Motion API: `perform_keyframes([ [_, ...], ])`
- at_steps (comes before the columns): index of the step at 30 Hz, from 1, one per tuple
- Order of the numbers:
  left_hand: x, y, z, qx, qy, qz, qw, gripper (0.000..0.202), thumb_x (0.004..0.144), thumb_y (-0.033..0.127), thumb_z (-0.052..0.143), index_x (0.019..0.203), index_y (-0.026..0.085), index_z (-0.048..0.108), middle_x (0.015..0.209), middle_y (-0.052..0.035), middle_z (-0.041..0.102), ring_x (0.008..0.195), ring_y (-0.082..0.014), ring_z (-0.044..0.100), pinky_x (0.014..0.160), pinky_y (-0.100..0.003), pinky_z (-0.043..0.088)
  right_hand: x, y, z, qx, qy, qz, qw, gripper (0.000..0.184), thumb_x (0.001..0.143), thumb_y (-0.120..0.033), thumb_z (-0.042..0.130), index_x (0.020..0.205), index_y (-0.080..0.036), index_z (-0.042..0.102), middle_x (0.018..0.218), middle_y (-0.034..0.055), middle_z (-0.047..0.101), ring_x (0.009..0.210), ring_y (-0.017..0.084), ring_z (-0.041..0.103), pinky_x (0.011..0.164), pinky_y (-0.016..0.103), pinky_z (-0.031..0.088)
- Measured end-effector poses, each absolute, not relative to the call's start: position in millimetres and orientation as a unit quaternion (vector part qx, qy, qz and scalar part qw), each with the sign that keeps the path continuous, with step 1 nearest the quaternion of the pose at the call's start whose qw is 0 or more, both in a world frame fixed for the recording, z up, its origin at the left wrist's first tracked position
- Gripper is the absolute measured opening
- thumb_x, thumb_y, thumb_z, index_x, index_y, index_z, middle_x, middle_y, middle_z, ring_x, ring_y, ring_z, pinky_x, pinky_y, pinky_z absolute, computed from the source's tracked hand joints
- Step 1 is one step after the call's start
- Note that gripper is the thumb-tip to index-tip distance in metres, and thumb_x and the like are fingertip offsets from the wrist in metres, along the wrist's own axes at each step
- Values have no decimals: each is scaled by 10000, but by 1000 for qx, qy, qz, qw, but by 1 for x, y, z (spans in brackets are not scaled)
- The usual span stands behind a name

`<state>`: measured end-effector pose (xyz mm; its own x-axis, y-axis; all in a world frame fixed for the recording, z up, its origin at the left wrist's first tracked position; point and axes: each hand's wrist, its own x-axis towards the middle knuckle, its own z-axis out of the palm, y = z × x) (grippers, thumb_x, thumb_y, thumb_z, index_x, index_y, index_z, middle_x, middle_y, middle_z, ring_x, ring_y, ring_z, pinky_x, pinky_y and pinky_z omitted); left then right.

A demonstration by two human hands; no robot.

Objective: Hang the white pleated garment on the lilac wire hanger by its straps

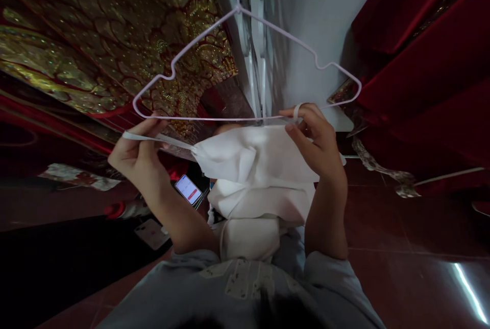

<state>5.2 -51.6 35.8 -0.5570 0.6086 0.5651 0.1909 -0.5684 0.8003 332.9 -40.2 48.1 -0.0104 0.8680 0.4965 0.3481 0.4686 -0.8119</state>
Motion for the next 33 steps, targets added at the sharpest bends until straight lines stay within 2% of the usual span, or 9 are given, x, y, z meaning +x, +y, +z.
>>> perform_keyframes([
  [4,-1,-34,33,449,425,780,94,122,1003,215,824,1015,299,911,1038,12,882,927,-245,830,821,-435,670,332,-40,47,-450,-672,251,533,157,998,-401,759,1135,-355,823,1104,41,686,741,144,491,619,311,461],
  [8,-7,-22,37,403,422,809,72,83,985,277,837,951,320,900,940,50,867,842,-219,791,762,-410,640,337,-42,47,-448,-676,242,533,175,988,-363,758,1142,-333,834,1128,35,696,750,129,513,644,296,489],
  [12,-12,-23,54,428,412,789,156,35,956,304,875,931,325,888,872,96,849,863,-211,755,840,-394,656,343,-44,49,-462,-677,232,524,181,987,-384,762,1139,-327,841,1158,47,712,762,131,550,632,288,510],
  [17,-14,-11,88,546,431,683,223,85,998,240,862,1054,196,908,941,-24,857,816,-225,762,809,-401,640,342,-44,48,-454,-688,210,526,181,1004,-406,749,1151,-339,830,1156,55,709,792,149,569,646,306,513],
  [19,-14,4,100,586,442,639,229,44,945,118,855,965,131,893,853,-76,826,715,-218,738,735,-391,633,340,-43,46,-452,-688,202,531,181,1002,-426,755,1145,-336,818,1153,57,705,799,155,560,663,313,521],
  [22,-13,24,112,653,445,581,194,190,877,7,755,725,107,811,607,-38,696,548,-183,654,612,-325,581,337,-44,43,-458,-685,202,530,199,996,-448,761,1163,-342,790,1169,57,697,811,164,544,677,323,521],
  [26,-13,33,107,676,462,559,126,363,915,44,674,560,120,655,508,3,572,482,-143,578,674,-337,601,333,-43,38,-457,-687,207,525,211,1014,-416,724,1213,-362,772,1184,56,676,778,157,511,656,336,496],
  [30,-19,39,94,622,485,611,63,299,955,159,797,713,108,628,614,52,538,636,-153,645,879,-413,612,332,-43,35,-446,-692,215,524,236,1010,-390,729,1238,-349,768,1172,46,661,756,141,496,640,323,489],
  [33,-21,44,91,587,457,666,51,259,941,186,871,844,98,647,695,59,570,698,-139,646,911,-382,587,330,-43,34,-448,-691,216,526,266,1000,-386,747,1260,-336,766,1143,37,653,763,131,512,650,312,496],
])
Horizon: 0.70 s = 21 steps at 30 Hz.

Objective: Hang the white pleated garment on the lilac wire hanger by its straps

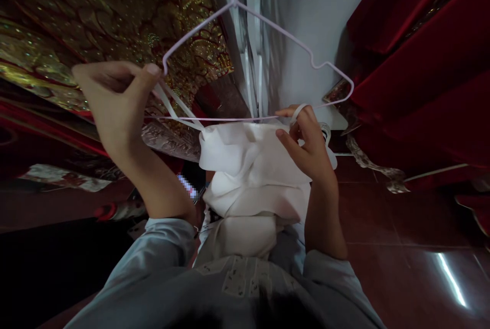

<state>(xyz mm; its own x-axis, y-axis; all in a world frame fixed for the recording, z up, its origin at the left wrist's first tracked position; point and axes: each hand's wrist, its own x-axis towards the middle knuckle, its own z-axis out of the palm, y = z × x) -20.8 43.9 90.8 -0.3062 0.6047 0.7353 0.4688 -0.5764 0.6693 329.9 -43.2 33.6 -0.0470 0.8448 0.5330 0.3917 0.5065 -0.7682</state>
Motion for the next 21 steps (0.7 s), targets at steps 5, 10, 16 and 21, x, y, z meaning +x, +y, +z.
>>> perform_keyframes([
  [5,-15,38,90,609,379,685,127,241,934,-23,734,750,126,777,686,18,695,637,-106,590,655,-206,494,327,-41,30,-438,-686,202,544,270,997,-401,753,1254,-320,770,1099,42,636,812,144,541,629,298,482],
  [10,-13,28,90,667,315,655,164,231,894,-21,780,926,182,886,836,-2,812,727,-133,679,673,-211,532,327,-39,28,-445,-687,189,543,268,998,-406,745,1253,-323,761,1156,43,646,779,133,523,630,301,486],
  [16,-14,22,97,691,355,613,143,336,948,518,917,971,193,837,898,-48,807,804,-186,724,737,-290,584,324,-40,26,-446,-676,201,551,267,997,-423,745,1251,-341,760,1187,39,643,751,127,502,622,304,487],
  [21,-3,21,84,556,314,755,149,318,844,299,962,1088,199,784,963,-21,798,830,-179,706,725,-273,555,323,-40,22,-444,-681,188,552,279,995,-440,742,1258,-353,771,1169,40,663,762,131,515,653,313,501],
])
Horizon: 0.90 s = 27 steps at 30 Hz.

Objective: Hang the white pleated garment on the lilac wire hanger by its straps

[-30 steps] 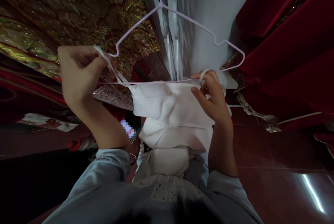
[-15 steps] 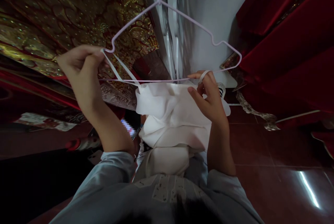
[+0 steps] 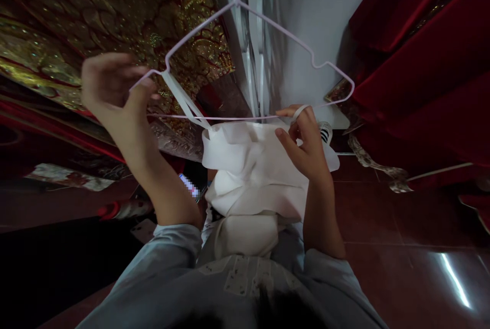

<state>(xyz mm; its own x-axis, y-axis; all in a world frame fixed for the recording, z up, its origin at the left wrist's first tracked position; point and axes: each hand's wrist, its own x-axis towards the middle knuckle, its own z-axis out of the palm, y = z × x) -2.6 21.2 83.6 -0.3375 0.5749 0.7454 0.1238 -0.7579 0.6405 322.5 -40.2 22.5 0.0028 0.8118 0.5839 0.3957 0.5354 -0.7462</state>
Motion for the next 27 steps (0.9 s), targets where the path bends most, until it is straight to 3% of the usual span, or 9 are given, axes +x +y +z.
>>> perform_keyframes([
  [3,14,16,61,410,283,830,250,372,860,318,902,1162,229,703,1019,1,803,777,-157,702,688,-261,550,318,-43,22,-452,-681,197,542,291,997,-409,735,1281,-359,772,1202,40,682,736,124,503,654,314,518],
  [7,45,3,34,354,289,797,395,285,995,470,796,1099,220,708,1004,-44,814,931,-188,786,868,-291,617,314,-46,30,-456,-687,217,523,348,998,-341,693,1333,-358,784,1280,49,717,749,121,553,656,305,540],
  [9,56,-2,29,358,300,785,407,263,1022,486,773,1007,233,704,936,-46,809,927,-209,803,879,-312,634,321,-46,38,-449,-679,234,531,383,996,-271,613,1307,-345,822,1198,39,767,720,115,584,632,293,529],
  [12,62,-5,30,365,301,787,395,259,1033,478,772,937,256,679,864,-29,794,872,-219,806,847,-326,651,345,-38,51,-464,-618,196,603,428,915,-159,567,1152,-302,893,893,16,797,614,107,564,576,278,469],
  [14,61,-5,32,368,288,795,387,237,1045,444,766,933,256,677,844,-20,792,843,-211,804,825,-319,651,366,-28,56,-478,-551,114,675,355,856,-130,631,1028,-262,912,819,29,804,598,116,578,573,288,450],
  [17,58,-6,34,369,296,794,381,258,1069,439,742,921,244,661,836,-23,784,808,-198,795,808,-313,648,395,-12,57,-473,-496,40,727,238,763,-123,792,942,-226,910,866,69,837,719,185,708,670,352,524],
  [21,61,-8,31,369,317,777,399,355,1019,540,806,899,246,646,823,-30,771,787,-204,785,775,-314,649,403,2,61,-472,-542,62,692,248,735,-158,895,977,-209,898,883,72,833,752,192,717,719,382,559],
  [24,64,-10,29,366,307,782,401,377,983,563,846,903,252,650,834,-23,782,797,-194,789,773,-293,644,386,4,75,-469,-599,86,643,232,802,-147,841,1025,-201,878,939,70,836,783,171,717,744,367,578],
  [27,65,-11,29,362,310,782,401,370,1013,558,822,908,257,635,838,-15,782,794,-187,790,777,-284,640,366,0,91,-470,-651,57,593,315,773,-80,798,1059,-188,873,1006,78,846,901,197,747,855,390,583],
])
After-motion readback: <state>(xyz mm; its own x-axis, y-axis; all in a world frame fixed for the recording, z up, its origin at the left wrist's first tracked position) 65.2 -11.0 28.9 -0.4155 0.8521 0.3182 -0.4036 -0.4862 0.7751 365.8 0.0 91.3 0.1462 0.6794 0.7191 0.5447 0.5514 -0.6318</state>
